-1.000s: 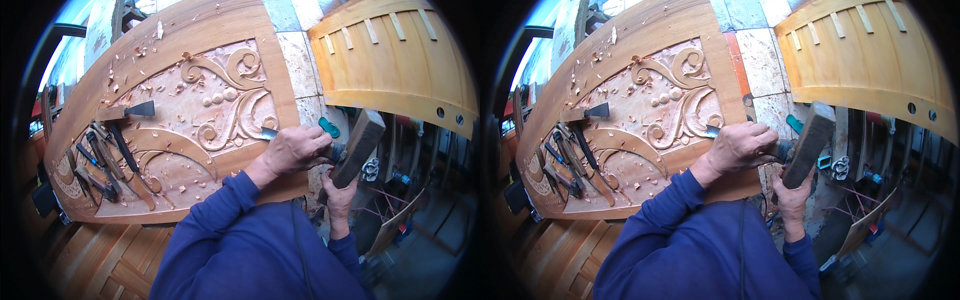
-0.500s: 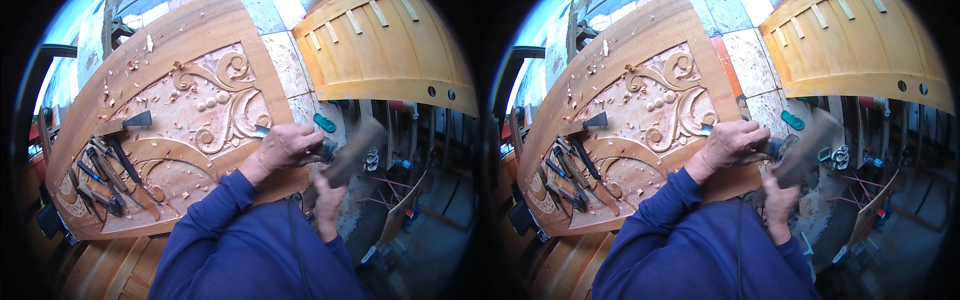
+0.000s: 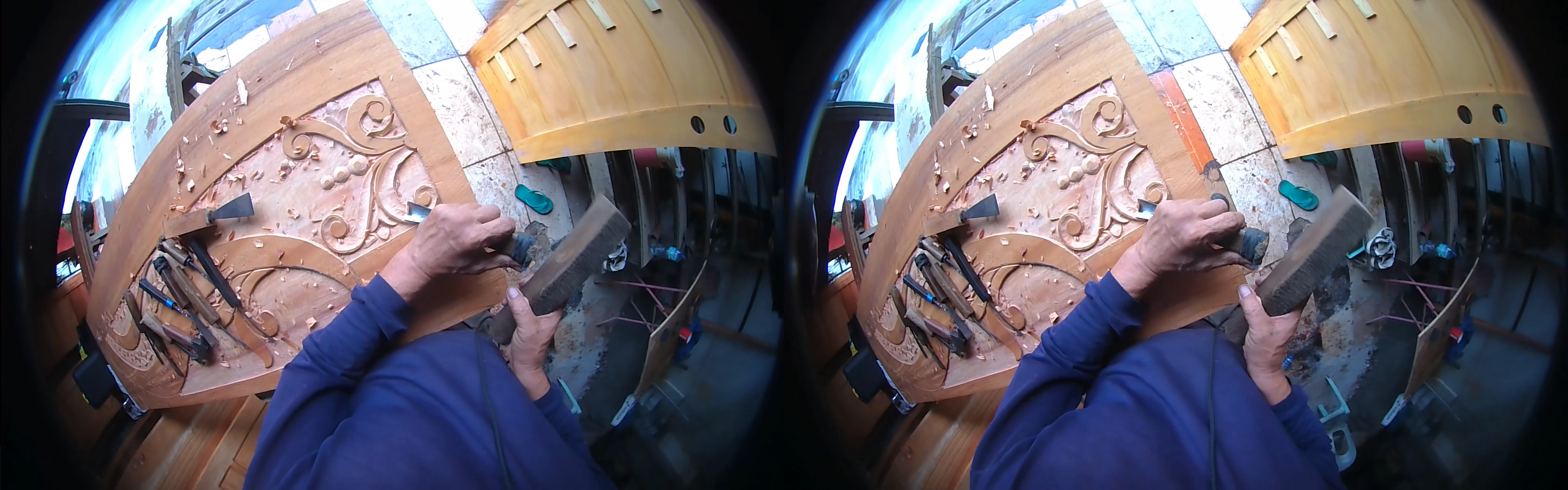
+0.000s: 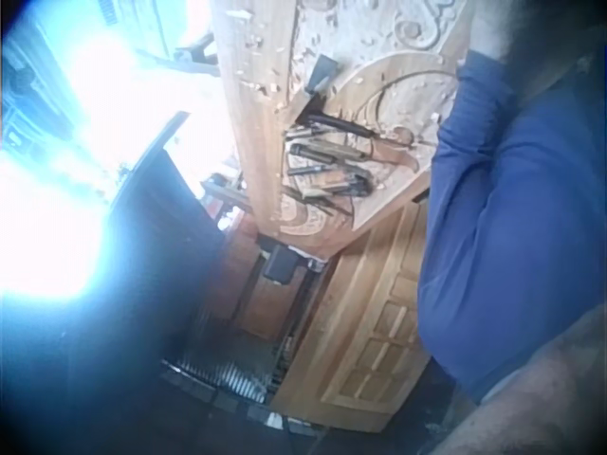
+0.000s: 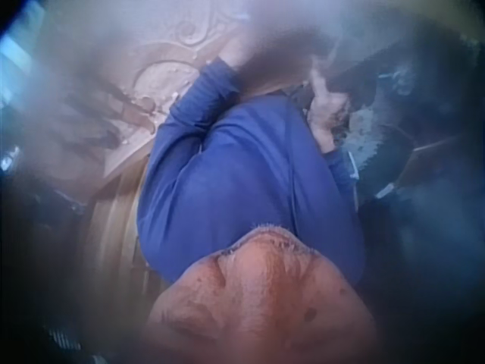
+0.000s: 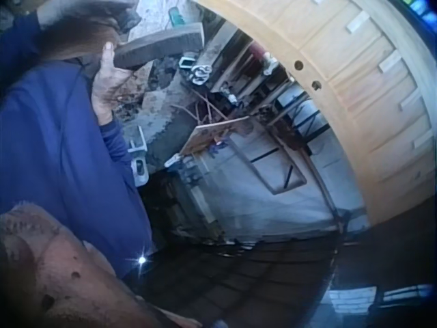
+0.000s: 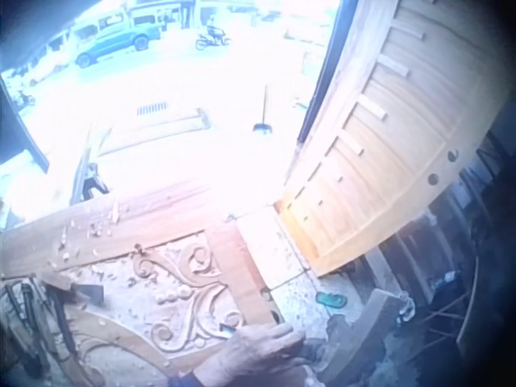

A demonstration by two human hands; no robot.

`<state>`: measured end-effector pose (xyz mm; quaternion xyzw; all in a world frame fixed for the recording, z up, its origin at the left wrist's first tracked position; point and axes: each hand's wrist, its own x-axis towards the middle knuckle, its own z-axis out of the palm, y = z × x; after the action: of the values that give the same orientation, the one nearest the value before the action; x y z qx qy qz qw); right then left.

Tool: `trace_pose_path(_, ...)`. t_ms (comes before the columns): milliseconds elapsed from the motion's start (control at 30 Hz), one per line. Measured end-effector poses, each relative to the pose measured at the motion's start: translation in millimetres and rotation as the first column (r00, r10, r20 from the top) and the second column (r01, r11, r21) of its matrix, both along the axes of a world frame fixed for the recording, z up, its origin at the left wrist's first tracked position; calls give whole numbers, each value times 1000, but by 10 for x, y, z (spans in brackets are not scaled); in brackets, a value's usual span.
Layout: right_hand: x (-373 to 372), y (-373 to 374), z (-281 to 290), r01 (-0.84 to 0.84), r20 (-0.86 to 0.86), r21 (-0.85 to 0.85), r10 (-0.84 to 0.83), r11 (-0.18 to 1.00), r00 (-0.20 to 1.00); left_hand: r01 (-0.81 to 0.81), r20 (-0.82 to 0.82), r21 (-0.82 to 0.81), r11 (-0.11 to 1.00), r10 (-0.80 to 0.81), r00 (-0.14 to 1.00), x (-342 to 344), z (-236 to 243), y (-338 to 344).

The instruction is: The person carves decorative floral patterns into a wooden panel using a chisel and a wooden mallet.

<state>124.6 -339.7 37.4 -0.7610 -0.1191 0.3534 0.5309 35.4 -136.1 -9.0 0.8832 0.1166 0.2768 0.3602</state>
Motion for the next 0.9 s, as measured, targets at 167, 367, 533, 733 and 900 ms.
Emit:
trace_pose_path(167, -38, 114, 154, -283, 49, -126, 291, 951, 955, -53, -4, 345, 937, 58, 998, -365, 172, 49)
trace_pose_path(367, 197, 383, 201, -254, -44, -34, 253, 967, 967, -27, -167, 237, 971, 68, 984, -1003, 372, -633)
trace_pose_path(533, 521, 1431, 23, -597, 526, 6, 505, 802, 684, -171, -227, -44, 984, 156, 961, -1154, 457, -874)
trace_pose_path(733, 469, 2792, 9, -713, 714, -361, 670, 601, 203, -371, -244, -74, 926, 344, 907, -1198, 463, -940)
trace_pose_path(900, 426, 3141, -139, -708, 839, -449, 530, 545, -124, -512, -191, -93, 854, 489, 851, -1071, 364, -985)
